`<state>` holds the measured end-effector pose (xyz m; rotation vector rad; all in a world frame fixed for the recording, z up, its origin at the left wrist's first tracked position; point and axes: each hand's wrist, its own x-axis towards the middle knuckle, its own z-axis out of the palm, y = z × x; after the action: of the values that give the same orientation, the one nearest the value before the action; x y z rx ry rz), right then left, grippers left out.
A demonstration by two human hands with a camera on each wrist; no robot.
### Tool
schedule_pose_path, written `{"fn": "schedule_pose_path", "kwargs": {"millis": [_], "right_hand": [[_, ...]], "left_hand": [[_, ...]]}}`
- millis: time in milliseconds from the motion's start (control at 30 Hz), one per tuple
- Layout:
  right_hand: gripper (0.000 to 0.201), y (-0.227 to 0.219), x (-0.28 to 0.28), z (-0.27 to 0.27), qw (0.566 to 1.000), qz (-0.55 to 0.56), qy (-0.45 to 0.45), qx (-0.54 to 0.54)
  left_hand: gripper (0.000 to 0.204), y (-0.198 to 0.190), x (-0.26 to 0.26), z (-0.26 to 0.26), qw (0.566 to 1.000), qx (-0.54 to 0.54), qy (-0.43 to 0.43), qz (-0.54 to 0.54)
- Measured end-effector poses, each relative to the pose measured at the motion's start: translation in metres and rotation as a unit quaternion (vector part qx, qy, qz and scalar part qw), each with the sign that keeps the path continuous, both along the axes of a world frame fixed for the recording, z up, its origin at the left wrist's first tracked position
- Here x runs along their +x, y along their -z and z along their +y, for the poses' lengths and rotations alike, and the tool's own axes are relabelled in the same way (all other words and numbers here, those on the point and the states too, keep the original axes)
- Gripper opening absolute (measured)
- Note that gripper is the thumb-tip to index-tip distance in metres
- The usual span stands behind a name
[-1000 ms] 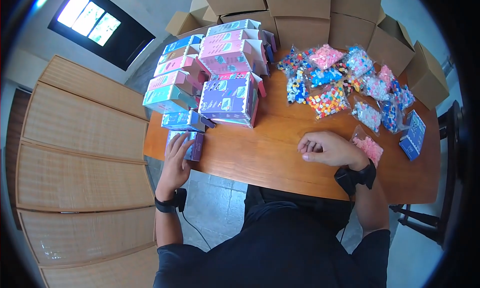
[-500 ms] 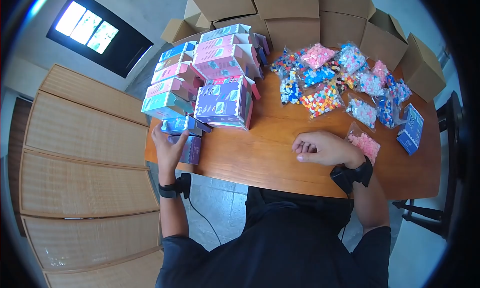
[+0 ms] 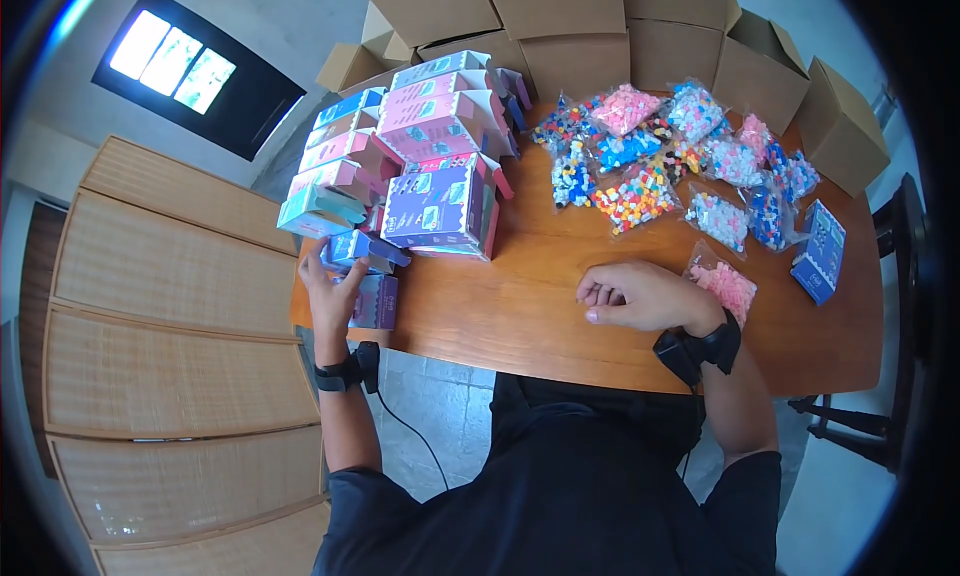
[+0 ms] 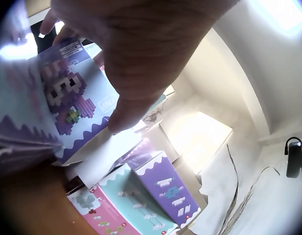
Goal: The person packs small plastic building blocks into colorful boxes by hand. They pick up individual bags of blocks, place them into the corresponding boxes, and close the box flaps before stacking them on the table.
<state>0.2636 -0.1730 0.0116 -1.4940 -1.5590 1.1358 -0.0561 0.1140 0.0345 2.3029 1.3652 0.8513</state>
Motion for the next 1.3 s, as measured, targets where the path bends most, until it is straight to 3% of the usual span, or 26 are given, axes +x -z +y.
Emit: {"fn": "schedule_pose_path", "kwargs": {"millis": [467,767,867,933,1000,1100,1133,1200,1300], "right_hand": [[0.028,0.003,0.000,0.000,1.000,-0.001,0.002,0.005],[0.026,0.002,0.000,0.001,1.000,0.012,0.003,0.006],[0.025,0.001,0.000,0.001,0.999,0.028,0.016,0.007],[0.026,0.000,0.000,0.002,0.998,0.053,0.032,0.004],[0.034,-0.007,0.001,0.000,0.996,0.088,0.026,0.018],[0.056,-0.017,0.002,-0.005,0.989,0.139,-0.032,0.047],[0.065,-0.020,0.003,-0.008,0.984,0.156,-0.058,0.058],[0.082,-0.033,0.007,-0.014,0.982,0.153,-0.107,0.040],[0.098,-0.032,0.007,-0.015,0.976,0.155,-0.132,0.073]], "left_hand": [[0.074,-0.024,-0.002,-0.019,0.997,0.054,0.045,0.025],[0.072,-0.043,-0.018,-0.041,0.996,0.087,-0.015,-0.005],[0.072,-0.067,-0.019,-0.084,0.996,0.055,0.020,-0.071],[0.083,-0.071,-0.017,-0.108,0.978,-0.034,0.144,-0.145],[0.091,-0.068,-0.008,-0.132,0.947,-0.131,0.246,-0.159],[0.093,-0.060,0.030,-0.155,0.916,-0.169,0.361,-0.038],[0.092,-0.052,0.046,-0.163,0.913,-0.187,0.360,-0.036],[0.086,-0.041,0.078,-0.175,0.941,-0.078,0.329,0.021],[0.083,-0.036,0.112,-0.185,0.956,-0.019,0.289,0.037]]}}
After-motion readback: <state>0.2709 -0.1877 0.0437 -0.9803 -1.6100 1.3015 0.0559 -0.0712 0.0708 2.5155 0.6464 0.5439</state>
